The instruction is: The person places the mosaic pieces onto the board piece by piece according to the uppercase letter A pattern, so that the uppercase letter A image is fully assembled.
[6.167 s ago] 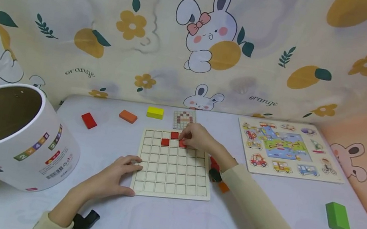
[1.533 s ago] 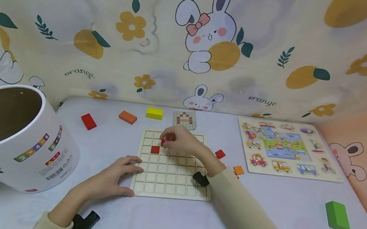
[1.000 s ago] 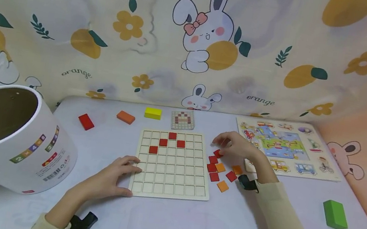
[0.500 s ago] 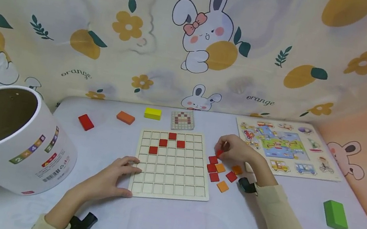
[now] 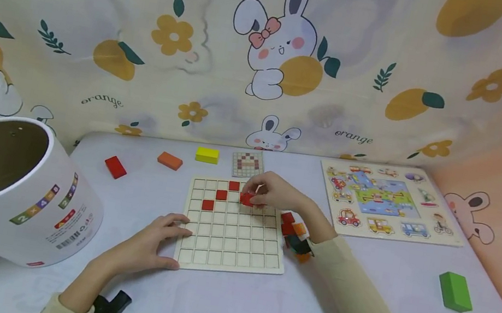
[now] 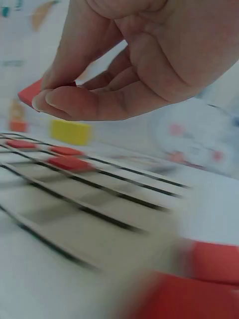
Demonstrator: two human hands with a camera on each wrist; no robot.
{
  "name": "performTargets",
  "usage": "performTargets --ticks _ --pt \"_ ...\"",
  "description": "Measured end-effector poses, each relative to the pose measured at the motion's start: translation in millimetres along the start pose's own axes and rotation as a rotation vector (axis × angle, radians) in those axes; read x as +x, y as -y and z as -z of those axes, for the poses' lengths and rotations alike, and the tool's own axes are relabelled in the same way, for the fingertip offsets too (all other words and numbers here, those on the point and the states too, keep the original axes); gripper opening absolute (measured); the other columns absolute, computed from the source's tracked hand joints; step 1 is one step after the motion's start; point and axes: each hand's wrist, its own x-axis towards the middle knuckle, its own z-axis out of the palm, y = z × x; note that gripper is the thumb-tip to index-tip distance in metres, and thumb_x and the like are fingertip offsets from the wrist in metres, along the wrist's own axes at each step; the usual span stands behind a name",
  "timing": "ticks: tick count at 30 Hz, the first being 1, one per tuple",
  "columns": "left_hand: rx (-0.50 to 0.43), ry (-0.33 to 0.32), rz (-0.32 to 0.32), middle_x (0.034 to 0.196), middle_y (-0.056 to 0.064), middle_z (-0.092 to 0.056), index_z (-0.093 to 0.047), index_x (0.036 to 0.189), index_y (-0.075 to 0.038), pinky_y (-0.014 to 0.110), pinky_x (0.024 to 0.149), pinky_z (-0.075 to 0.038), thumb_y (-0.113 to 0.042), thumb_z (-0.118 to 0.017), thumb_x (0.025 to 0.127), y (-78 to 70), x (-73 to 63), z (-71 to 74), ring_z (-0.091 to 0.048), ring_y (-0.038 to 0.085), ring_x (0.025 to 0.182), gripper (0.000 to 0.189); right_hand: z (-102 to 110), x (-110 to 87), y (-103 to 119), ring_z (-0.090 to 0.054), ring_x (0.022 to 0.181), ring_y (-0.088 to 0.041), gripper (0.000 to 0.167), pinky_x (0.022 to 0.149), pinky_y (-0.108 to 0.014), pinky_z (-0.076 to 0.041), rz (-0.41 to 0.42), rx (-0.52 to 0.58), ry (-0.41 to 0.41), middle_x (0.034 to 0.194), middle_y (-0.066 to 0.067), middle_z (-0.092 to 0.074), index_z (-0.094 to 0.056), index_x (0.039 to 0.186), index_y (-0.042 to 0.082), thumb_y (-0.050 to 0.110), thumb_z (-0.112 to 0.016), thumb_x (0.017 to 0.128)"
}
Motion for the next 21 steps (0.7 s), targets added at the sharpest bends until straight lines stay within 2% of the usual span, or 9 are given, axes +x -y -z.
performTargets --ticks 3,6,9,14,21 --pt "-0.007 0.002 0.001 0.151 0.007 -0.040 -0.062 0.134 -0.015 0.056 0.110 -0.035 -0.029 -0.087 0.077 0.6 -0.4 0.8 -0.034 0.033 0.141 0.064 -19 18.9 12 -0.061 0.071 -0.021 0.018 0.067 -0.035 -0.057 0.037 -0.007 0.044 0.089 -0.010 -0.060 -0.068 0.108 -0.006 -0.008 -0.062 0.092" --pt "-0.014 0.002 -0.005 0.151 0.007 -0.040 -0.062 0.134 -0.015 0.057 0.110 -0.035 -0.030 -0.087 0.077 1.6 -0.7 1.3 -0.034 0.034 0.140 0.064 -35 34.3 20 -0.056 0.073 -0.015 0.015 0.067 -0.025 -0.052 0.086 -0.049 0.066 0.085 -0.007 -0.059 -0.069 0.104 -0.004 -0.008 -0.065 0.089" --pt "-0.020 0.004 -0.009 0.150 0.007 -0.041 -0.063 0.134 -0.015 0.058 0.110 -0.034 -0.031 -0.087 0.077 3.0 -0.7 1.4 -0.034 0.035 0.140 0.064 -49 45.3 25 -0.052 0.073 -0.012 0.015 0.066 -0.021 -0.047 0.119 -0.091 0.079 0.082 -0.005 -0.061 -0.070 0.100 -0.002 -0.009 -0.068 0.087" --pt "-0.037 0.002 -0.015 0.150 0.007 -0.041 -0.063 0.133 -0.016 0.059 0.110 -0.033 -0.034 -0.087 0.077 4.7 0.2 1.9 -0.034 0.036 0.140 0.064 -65 54.3 28 -0.052 0.070 -0.012 0.013 0.064 -0.020 -0.046 0.066 -0.103 0.100 0.076 -0.004 -0.061 -0.071 0.094 0.000 -0.010 -0.069 0.086" --pt "-0.076 0.000 -0.016 0.150 0.007 -0.042 -0.056 0.140 -0.010 0.056 0.111 -0.033 -0.033 -0.088 0.075 10.4 1.5 2.1 -0.037 0.034 0.140 0.076 -76 58.0 28 -0.053 0.072 -0.013 0.013 0.066 -0.021 -0.046 0.020 -0.173 0.064 0.076 -0.001 -0.061 -0.072 0.092 0.004 -0.008 -0.070 0.087"
